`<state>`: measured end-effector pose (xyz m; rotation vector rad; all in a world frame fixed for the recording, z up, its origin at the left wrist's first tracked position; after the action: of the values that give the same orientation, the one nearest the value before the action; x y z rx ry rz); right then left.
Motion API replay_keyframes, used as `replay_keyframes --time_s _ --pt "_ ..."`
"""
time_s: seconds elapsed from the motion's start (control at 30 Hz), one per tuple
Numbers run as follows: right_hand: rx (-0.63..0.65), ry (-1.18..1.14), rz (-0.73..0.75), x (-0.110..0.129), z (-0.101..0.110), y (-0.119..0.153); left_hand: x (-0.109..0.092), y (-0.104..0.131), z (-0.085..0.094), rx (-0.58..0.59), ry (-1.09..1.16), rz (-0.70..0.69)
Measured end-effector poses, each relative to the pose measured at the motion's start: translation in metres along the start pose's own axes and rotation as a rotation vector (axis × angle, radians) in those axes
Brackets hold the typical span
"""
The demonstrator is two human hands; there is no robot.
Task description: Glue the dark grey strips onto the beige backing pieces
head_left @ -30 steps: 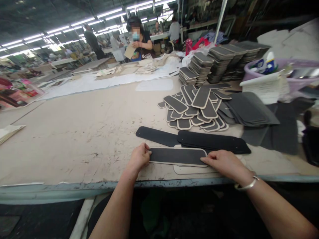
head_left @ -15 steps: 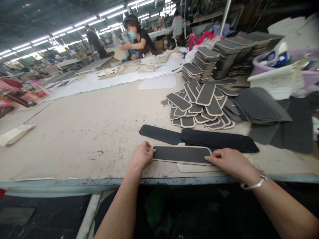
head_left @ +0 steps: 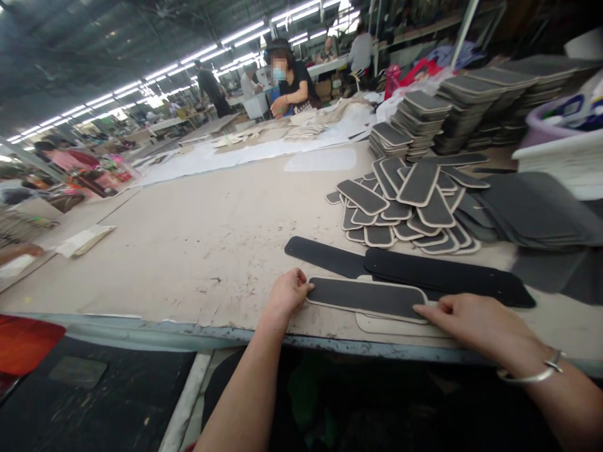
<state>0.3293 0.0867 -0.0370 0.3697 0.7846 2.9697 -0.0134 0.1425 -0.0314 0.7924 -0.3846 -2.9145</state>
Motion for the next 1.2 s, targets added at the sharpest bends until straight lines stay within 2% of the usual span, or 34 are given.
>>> replay_keyframes --time_s 0.07,0.13,0.17,0.23,0.27,0.33,0.4,0.5,0.63,0.73,0.83,0.9,0.93,0.97,1.03,1.07,1.13,1.2 --pt "-0.075 0.006 -0.031 -0.003 0.013 0.009 -0.001 0.0 0.0 -0.001 0.002 -0.009" --pt "-0.254 0.001 -0.058 0.001 0.032 0.021 -0.002 -0.001 0.001 -0.002 0.003 -0.021" --pt "-0.359 -0.009 -0.028 0.009 0.04 0.028 -0.002 -0.001 0.001 -0.002 0.003 -0.024" --pt "-0.526 -0.024 0.157 0.042 0.044 0.041 -0.002 -0.002 0.001 0.002 0.004 -0.026" --pt "-0.547 -0.018 0.303 0.064 0.038 0.045 -0.002 -0.002 0.0 0.008 0.005 -0.022" --pt "-0.499 0.04 0.562 0.105 0.015 0.051 -0.002 -0.003 0.0 0.015 0.003 -0.013" --pt "-0.454 0.104 0.668 0.126 -0.008 0.05 -0.002 -0.002 0.001 0.018 -0.009 -0.009" --pt "-0.469 0.173 0.622 0.124 -0.025 0.043 -0.004 -0.001 -0.001 0.035 -0.033 -0.006" --pt "-0.514 0.254 0.51 0.101 -0.027 0.036 -0.002 -0.002 -0.003 0.034 -0.065 0.012" --pt "-0.524 0.301 0.505 0.098 -0.027 0.037 -0.003 0.0 0.002 0.012 -0.094 -0.011" --pt "-0.557 0.314 0.509 0.1 -0.029 0.039 -0.014 0.015 0.022 -0.13 -0.168 -0.044" --pt "-0.587 0.309 0.523 0.1 -0.031 0.039 -0.036 0.035 0.032 -0.271 -0.212 -0.102" --pt "-0.602 0.305 0.536 0.1 -0.033 0.039 -0.051 0.045 0.03 -0.304 -0.223 -0.156" --pt "-0.615 0.3 0.551 0.099 -0.036 0.037 -0.071 0.055 0.022 -0.301 -0.219 -0.274" --pt "-0.638 0.295 0.582 0.097 -0.04 0.034 -0.111 0.074 -0.01 -0.185 -0.246 -0.567" --pt "-0.649 0.295 0.594 0.096 -0.042 0.033 -0.125 0.081 -0.028 -0.115 -0.281 -0.67" --pt "-0.667 0.299 0.609 0.095 -0.043 0.031 -0.137 0.087 -0.056 -0.016 -0.341 -0.763" --pt "-0.667 0.309 0.615 0.095 -0.044 0.031 -0.131 0.083 -0.066 0.032 -0.381 -0.757"
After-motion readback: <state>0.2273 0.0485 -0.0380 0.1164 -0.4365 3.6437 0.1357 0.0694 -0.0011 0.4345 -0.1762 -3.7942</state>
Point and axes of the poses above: each hand's wrist, its own y-axis away from the middle knuckle, its own z-axis out of the back of the hand, x = y × z, the point moved 8 cm from there along -y, towards the middle knuckle, and after that the axes turned 4 degrees about x, right-handed, at the moved point
